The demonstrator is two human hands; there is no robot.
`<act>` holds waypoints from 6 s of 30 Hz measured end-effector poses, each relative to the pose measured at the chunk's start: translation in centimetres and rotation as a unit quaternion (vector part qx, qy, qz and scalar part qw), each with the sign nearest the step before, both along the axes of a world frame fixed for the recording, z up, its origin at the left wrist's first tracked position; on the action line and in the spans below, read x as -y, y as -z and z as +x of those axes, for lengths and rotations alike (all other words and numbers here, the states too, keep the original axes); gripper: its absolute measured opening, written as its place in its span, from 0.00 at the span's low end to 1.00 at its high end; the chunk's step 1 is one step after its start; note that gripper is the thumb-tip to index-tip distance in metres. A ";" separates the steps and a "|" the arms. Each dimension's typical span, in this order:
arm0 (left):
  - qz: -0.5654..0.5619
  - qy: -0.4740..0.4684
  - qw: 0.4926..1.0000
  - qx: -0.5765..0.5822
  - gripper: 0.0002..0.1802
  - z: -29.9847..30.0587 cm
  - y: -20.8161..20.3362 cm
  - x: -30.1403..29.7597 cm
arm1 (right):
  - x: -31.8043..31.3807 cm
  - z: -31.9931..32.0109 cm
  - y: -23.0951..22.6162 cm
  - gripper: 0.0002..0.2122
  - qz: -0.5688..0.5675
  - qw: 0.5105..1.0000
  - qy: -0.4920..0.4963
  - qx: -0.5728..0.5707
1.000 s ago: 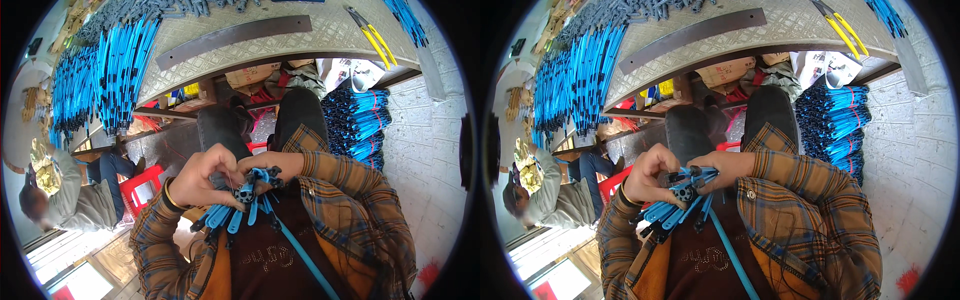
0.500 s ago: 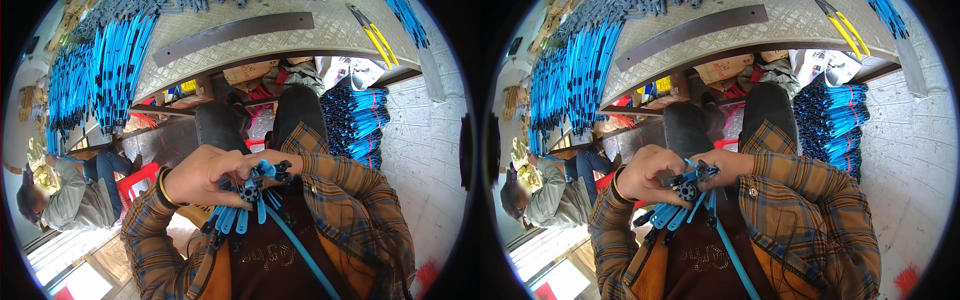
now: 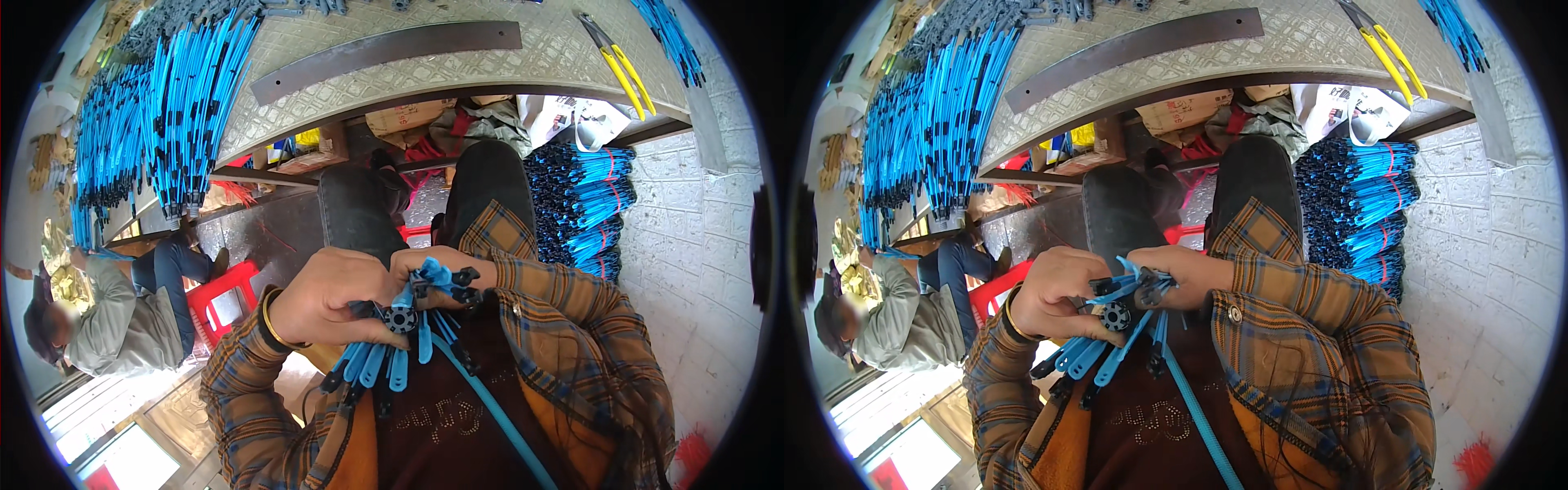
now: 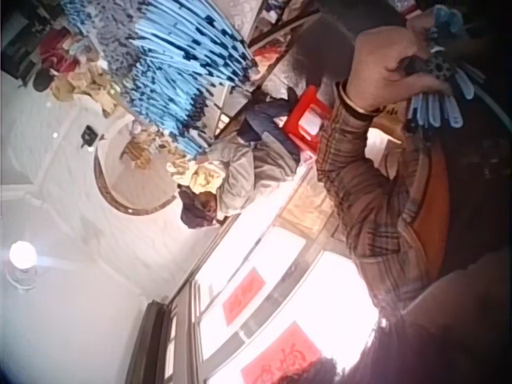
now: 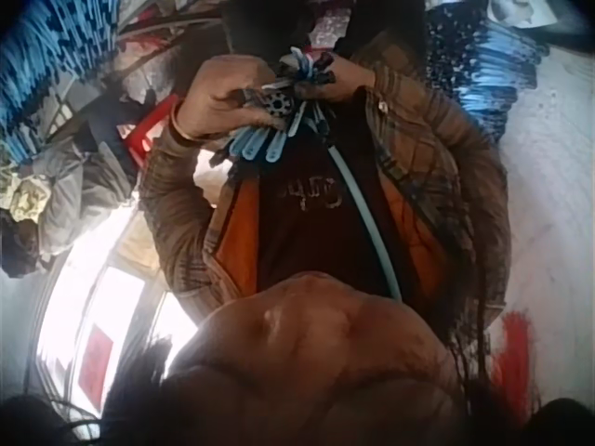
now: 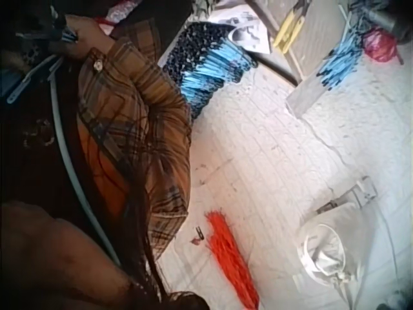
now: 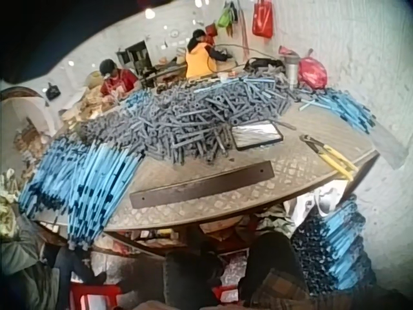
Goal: The person bundles blue plastic strips and secures them with metal clips using pliers.
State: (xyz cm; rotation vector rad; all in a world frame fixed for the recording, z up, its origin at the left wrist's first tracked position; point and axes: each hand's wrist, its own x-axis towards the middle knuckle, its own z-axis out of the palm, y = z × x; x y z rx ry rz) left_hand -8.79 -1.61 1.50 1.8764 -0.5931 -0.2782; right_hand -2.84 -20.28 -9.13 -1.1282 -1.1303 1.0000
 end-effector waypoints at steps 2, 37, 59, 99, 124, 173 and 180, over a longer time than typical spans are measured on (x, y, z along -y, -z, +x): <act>0.007 0.013 1.000 0.000 0.19 -0.1 0.0 0.0 | 0.1 0.4 -0.5 0.12 -0.006 1.000 -0.013 0.001; -0.281 -0.329 0.878 0.207 0.23 -2.5 -1.0 1.7 | -3.1 2.0 -1.1 0.20 -0.003 0.950 0.284 -0.128; 0.079 -0.449 0.873 0.174 0.13 -0.3 2.7 0.2 | -6.9 0.3 1.7 0.34 0.045 0.929 0.271 0.247; -0.008 -0.255 0.967 -0.025 0.12 0.5 2.6 -0.3 | 10.6 9.7 -9.4 0.12 -0.052 0.984 0.086 0.148; 0.082 -0.060 0.995 0.007 0.14 1.1 1.8 -0.9 | 3.7 9.9 -8.9 0.17 -0.004 0.793 0.007 0.609; -0.006 -0.084 0.993 -0.087 0.24 2.4 1.9 -1.4 | 5.6 6.0 -3.4 0.26 -0.260 0.909 -0.143 -0.293; 0.030 -0.120 0.988 -0.087 0.25 2.4 1.7 -2.4 | 4.8 7.5 -7.6 0.29 -0.268 0.949 -0.039 0.163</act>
